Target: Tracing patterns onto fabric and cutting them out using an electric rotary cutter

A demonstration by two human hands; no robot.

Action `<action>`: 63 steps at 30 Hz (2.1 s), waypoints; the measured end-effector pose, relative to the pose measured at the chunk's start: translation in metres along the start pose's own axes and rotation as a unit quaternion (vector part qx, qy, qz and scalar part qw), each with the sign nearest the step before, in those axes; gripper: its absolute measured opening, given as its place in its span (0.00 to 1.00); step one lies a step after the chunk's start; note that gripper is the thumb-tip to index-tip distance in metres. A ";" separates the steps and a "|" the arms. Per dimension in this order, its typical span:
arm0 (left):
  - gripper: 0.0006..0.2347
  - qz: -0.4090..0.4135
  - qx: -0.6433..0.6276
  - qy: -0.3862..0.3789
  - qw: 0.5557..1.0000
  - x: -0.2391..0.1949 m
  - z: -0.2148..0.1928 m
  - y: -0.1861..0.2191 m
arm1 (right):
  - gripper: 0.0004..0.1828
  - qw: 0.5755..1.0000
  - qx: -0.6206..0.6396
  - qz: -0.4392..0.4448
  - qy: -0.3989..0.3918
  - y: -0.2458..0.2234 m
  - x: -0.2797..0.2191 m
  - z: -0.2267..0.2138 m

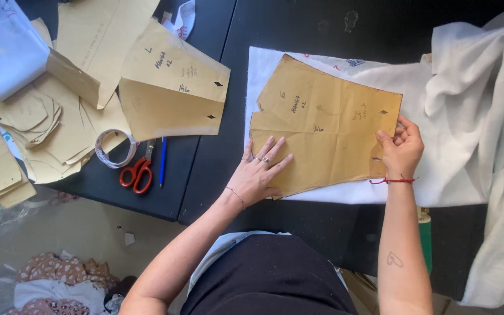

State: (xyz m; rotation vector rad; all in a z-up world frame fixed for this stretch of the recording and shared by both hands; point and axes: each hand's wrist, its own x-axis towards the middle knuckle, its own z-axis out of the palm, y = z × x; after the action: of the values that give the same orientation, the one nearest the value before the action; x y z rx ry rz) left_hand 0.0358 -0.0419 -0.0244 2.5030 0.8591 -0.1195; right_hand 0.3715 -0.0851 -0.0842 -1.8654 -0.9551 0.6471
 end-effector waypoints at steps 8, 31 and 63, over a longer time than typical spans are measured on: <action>0.40 -0.022 -0.011 -0.007 1.000 0.004 0.001 -0.001 | 0.25 0.999 0.020 0.037 0.020 -0.005 0.000 0.000; 0.40 -0.043 0.024 -0.051 0.997 0.006 -0.012 0.008 | 0.33 0.899 -0.354 -0.256 -0.033 -0.063 -0.054 0.047; 0.41 0.033 0.078 0.078 0.993 0.004 0.007 0.000 | 0.36 0.823 -0.502 0.189 0.189 -0.035 -0.182 -0.133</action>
State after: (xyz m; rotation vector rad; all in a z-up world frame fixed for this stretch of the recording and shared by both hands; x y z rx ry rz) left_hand 0.0393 -0.0436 -0.0316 2.7130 0.8556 0.0345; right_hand 0.3571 -0.2901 0.0138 -3.0244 -0.6869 -0.1091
